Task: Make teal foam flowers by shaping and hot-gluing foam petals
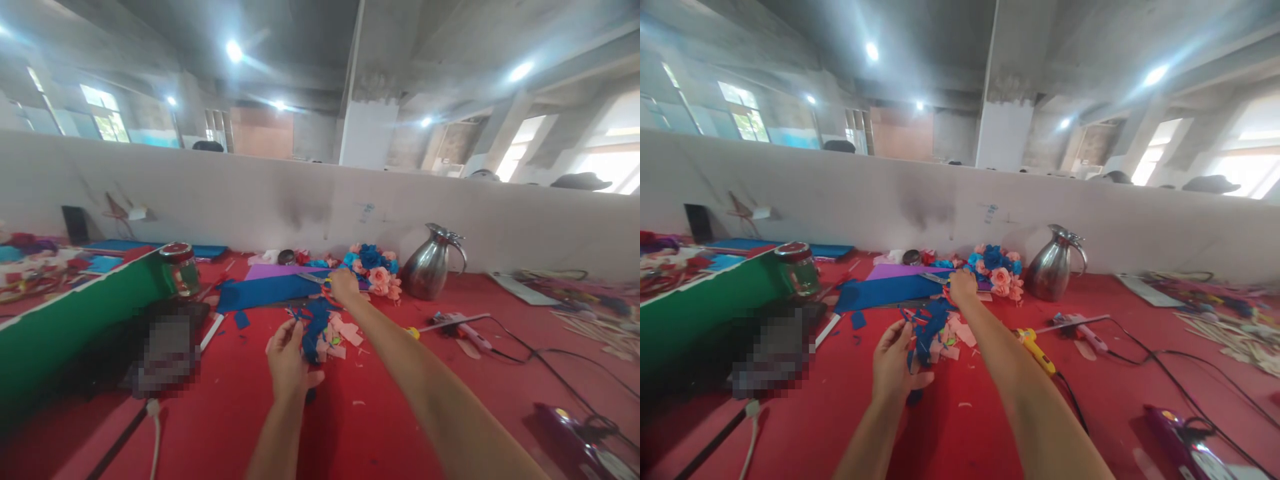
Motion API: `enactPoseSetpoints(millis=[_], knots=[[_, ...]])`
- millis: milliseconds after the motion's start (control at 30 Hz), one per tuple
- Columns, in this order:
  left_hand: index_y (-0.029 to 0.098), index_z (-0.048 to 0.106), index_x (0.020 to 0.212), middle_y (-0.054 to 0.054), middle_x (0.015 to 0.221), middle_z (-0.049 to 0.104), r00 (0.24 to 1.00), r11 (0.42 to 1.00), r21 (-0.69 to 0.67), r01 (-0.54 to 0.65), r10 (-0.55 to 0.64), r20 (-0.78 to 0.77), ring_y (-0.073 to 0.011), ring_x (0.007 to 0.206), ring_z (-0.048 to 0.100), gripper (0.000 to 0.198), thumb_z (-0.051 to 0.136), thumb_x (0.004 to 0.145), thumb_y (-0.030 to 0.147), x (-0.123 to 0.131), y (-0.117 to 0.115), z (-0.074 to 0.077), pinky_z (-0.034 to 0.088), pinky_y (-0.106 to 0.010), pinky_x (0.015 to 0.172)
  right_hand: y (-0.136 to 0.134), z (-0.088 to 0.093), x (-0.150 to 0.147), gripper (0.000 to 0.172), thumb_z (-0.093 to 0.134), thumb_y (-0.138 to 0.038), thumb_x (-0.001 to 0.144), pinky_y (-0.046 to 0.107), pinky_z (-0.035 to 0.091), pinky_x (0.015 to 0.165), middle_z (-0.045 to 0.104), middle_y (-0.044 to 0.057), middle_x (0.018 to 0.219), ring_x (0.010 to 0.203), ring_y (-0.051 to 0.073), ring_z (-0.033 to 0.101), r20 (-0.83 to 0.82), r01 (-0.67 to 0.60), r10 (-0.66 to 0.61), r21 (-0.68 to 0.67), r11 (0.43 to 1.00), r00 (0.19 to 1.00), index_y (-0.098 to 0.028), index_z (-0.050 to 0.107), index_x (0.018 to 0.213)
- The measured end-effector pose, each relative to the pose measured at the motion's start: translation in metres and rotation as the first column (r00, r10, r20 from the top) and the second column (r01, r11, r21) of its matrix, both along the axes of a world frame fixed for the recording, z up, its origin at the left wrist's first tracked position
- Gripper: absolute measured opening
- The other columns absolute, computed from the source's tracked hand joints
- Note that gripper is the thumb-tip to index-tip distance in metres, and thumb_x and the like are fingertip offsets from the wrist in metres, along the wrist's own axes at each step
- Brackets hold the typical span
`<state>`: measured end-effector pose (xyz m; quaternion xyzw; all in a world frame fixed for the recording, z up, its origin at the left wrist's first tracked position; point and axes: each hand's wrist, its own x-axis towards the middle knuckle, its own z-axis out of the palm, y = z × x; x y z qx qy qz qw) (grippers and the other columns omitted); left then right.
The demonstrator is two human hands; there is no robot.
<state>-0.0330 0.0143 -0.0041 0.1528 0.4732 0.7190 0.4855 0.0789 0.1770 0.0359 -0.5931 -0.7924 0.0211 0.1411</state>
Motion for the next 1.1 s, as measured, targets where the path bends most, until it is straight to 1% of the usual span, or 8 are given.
enactPoseSetpoints(millis=[100,233,333,433,567,700,867,1100], knots=[[0.02,0.065,0.086,0.002,0.072,0.063,0.997,0.998,-0.037,0.048,-0.05,-0.055,-0.0103,0.054,0.054,0.036,0.078,0.057,0.037,0.0,0.003,-0.004,0.043,-0.021,0.049,-0.019,0.003,0.002,0.034,0.043,-0.014,0.085,0.038,0.041,0.093,0.064,0.014,0.116,0.11,0.025,0.056,-0.148,0.007,-0.004,0.02,1.0,0.989,-0.016,0.065,0.111],[0.018,0.066,0.076,0.003,0.068,0.062,0.984,0.987,0.051,0.155,-0.15,-0.094,-0.0101,0.056,0.053,0.03,0.079,0.054,0.034,0.006,0.002,-0.004,0.041,-0.02,0.051,-0.081,-0.012,0.011,0.034,0.042,-0.012,0.082,0.025,0.05,0.077,0.071,0.001,0.099,0.088,0.015,0.065,-0.354,-0.137,0.117,-0.033,0.99,0.928,-0.022,0.067,0.102],[0.018,0.066,0.07,0.003,0.066,0.062,0.956,0.957,0.102,0.27,-0.254,-0.148,-0.0088,0.056,0.052,0.022,0.078,0.057,0.03,0.015,-0.002,-0.002,0.039,-0.019,0.051,-0.134,-0.029,0.025,0.023,0.052,-0.017,0.076,0.027,0.051,0.07,0.072,0.0,0.086,0.079,0.017,0.066,-0.759,-0.354,0.187,-0.061,0.933,0.623,-0.022,0.068,0.093],[0.016,0.067,0.067,0.001,0.064,0.063,0.912,0.916,0.088,0.391,-0.373,-0.172,-0.0092,0.059,0.053,0.019,0.079,0.056,0.025,0.025,-0.007,-0.002,0.04,-0.019,0.056,-0.165,-0.041,0.038,0.014,0.057,-0.026,0.076,0.028,0.05,0.069,0.071,0.001,0.079,0.075,0.017,0.064,-0.874,-0.31,0.112,-0.046,0.95,0.473,-0.021,0.068,0.082],[0.013,0.072,0.072,-0.004,0.073,0.067,0.862,0.855,0.134,0.5,-0.478,-0.167,-0.0136,0.071,0.059,0.021,0.079,0.059,0.029,0.033,-0.009,-0.003,0.044,-0.023,0.071,-0.171,-0.046,0.051,0.014,0.06,-0.031,0.074,0.027,0.048,0.07,0.068,0.001,0.073,0.072,0.017,0.061,-0.929,-0.236,0.034,-0.057,0.97,0.368,-0.019,0.067,0.072],[0.013,0.074,0.082,-0.007,0.077,0.07,0.842,0.839,0.098,0.535,-0.52,-0.143,-0.0141,0.071,0.06,0.029,0.075,0.065,0.037,0.034,-0.007,-0.004,0.045,-0.024,0.072,-0.168,-0.046,0.056,0.015,0.06,-0.032,0.073,0.027,0.048,0.07,0.067,0.001,0.072,0.071,0.016,0.06,-0.957,-0.255,-0.011,-0.088,0.963,0.291,-0.018,0.067,0.072],[0.014,0.073,0.072,-0.004,0.073,0.068,0.828,0.837,0.085,0.54,-0.51,-0.235,-0.0134,0.071,0.059,0.021,0.081,0.054,0.02,0.033,-0.006,-0.008,0.044,-0.024,0.073,-0.171,-0.052,0.054,0.019,0.061,-0.035,0.073,0.027,0.047,0.067,0.068,0.0,0.071,0.069,0.017,0.06,-0.953,-0.266,-0.029,-0.113,0.957,0.302,-0.018,0.07,0.073],[0.014,0.07,0.066,-0.001,0.062,0.062,0.841,0.838,0.104,0.536,-0.518,-0.154,-0.01,0.059,0.053,0.019,0.078,0.061,0.03,0.031,-0.004,-0.008,0.043,-0.022,0.063,-0.17,-0.054,0.052,0.012,0.06,-0.027,0.07,0.024,0.043,0.062,0.063,-0.002,0.062,0.06,0.013,0.055,-0.955,-0.268,-0.075,-0.155,0.951,0.288,-0.019,0.068,0.067]])
